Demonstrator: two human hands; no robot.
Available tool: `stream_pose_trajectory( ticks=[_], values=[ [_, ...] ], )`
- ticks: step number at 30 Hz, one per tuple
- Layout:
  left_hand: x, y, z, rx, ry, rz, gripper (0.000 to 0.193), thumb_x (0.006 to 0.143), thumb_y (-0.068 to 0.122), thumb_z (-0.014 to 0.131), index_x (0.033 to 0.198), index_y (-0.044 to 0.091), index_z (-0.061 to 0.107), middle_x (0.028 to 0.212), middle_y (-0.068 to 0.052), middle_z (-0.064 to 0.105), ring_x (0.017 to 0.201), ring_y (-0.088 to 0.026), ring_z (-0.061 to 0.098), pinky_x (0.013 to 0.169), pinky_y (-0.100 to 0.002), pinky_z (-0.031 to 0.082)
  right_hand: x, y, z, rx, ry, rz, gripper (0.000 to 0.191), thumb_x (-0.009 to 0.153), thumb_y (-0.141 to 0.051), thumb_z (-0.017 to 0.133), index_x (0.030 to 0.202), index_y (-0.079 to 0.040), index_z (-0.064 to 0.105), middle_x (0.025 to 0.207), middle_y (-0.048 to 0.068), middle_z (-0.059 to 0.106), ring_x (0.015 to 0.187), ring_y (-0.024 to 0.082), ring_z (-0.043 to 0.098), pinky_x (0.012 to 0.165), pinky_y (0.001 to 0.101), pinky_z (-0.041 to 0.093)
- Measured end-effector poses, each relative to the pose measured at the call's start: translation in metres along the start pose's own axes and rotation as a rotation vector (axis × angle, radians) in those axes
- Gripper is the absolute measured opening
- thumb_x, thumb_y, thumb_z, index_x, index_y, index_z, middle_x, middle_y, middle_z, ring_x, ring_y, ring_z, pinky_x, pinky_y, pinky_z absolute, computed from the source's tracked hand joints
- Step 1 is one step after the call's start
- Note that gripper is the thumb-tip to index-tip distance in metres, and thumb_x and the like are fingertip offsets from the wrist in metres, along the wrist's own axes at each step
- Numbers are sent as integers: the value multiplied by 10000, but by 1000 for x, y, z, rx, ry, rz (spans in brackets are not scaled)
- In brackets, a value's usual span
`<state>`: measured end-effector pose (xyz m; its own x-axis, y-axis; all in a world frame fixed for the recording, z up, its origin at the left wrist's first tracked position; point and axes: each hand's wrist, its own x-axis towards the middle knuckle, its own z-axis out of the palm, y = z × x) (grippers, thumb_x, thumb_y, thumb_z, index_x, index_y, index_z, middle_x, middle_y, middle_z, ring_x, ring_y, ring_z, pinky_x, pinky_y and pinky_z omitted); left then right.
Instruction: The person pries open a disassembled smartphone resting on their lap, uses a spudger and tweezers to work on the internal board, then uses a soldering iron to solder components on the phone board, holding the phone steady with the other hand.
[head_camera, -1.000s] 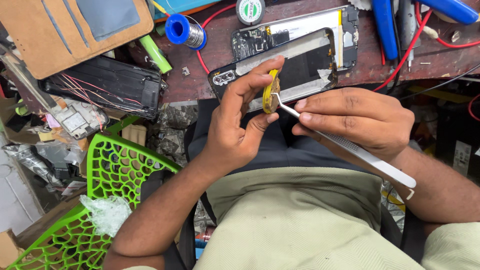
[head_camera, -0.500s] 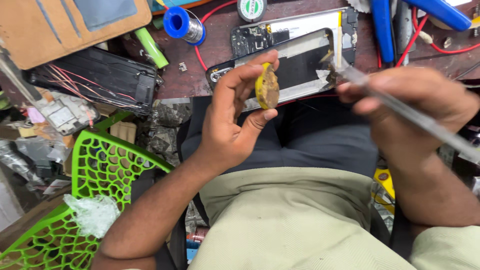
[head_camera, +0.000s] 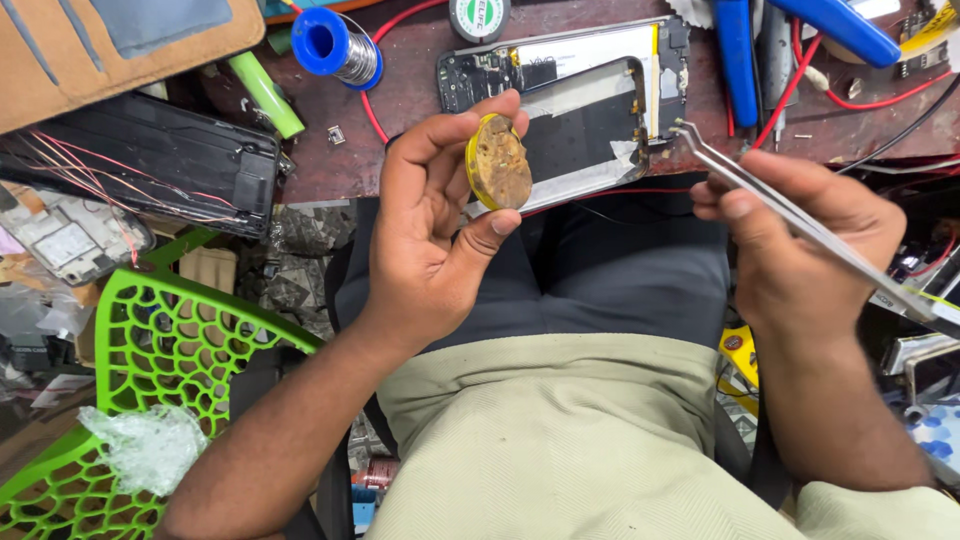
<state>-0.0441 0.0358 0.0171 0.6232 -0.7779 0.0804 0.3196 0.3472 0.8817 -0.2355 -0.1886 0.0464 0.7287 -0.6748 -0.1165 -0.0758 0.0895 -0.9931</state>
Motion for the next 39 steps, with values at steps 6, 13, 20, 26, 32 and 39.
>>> stream_pose_trajectory(
  ticks=[6,13,20,26,32,39],
  values=[
    [0,-1,-1,17,-7,2,481,1162,-29,641,1504,85,323,1601,-158,378,1505,-211,410,1305,-348,343,4,0,14,-705,-37,-475,158,965,101,826,1079,93,716,1035,243,744,919,297,763,816,322,621],
    [-1,-1,-1,22,-16,0,489,1164,-32,642,1508,89,316,1606,-155,374,1508,-209,407,1295,-344,355,26,-6,36,-813,-163,-892,195,757,115,825,836,83,650,876,256,710,887,367,759,757,398,651],
    [-1,0,-2,43,-25,2,484,1167,-39,636,1511,91,321,1606,-156,378,1508,-209,407,1290,-342,367,28,-8,41,-828,-187,-852,196,775,131,825,859,82,655,906,250,717,923,367,762,796,408,657],
    [-1,1,-2,39,-21,-2,480,1165,-35,633,1510,85,321,1603,-162,379,1512,-214,403,1296,-347,363,17,6,30,-708,-123,-620,158,877,111,808,923,77,660,975,234,727,935,304,762,849,356,637],
    [-1,0,-2,49,-24,-2,479,1169,-29,633,1511,86,318,1602,-158,381,1513,-211,404,1301,-349,363,7,30,21,-27,4,-197,68,1007,20,721,1000,52,662,1042,178,715,935,237,757,894,352,666],
    [-1,0,-3,68,-30,3,480,1170,-43,633,1509,89,319,1600,-154,381,1514,-208,399,1309,-350,352,8,39,16,94,-12,-102,113,1094,33,716,1011,80,655,1032,205,716,984,283,766,914,391,680]
  ],
)
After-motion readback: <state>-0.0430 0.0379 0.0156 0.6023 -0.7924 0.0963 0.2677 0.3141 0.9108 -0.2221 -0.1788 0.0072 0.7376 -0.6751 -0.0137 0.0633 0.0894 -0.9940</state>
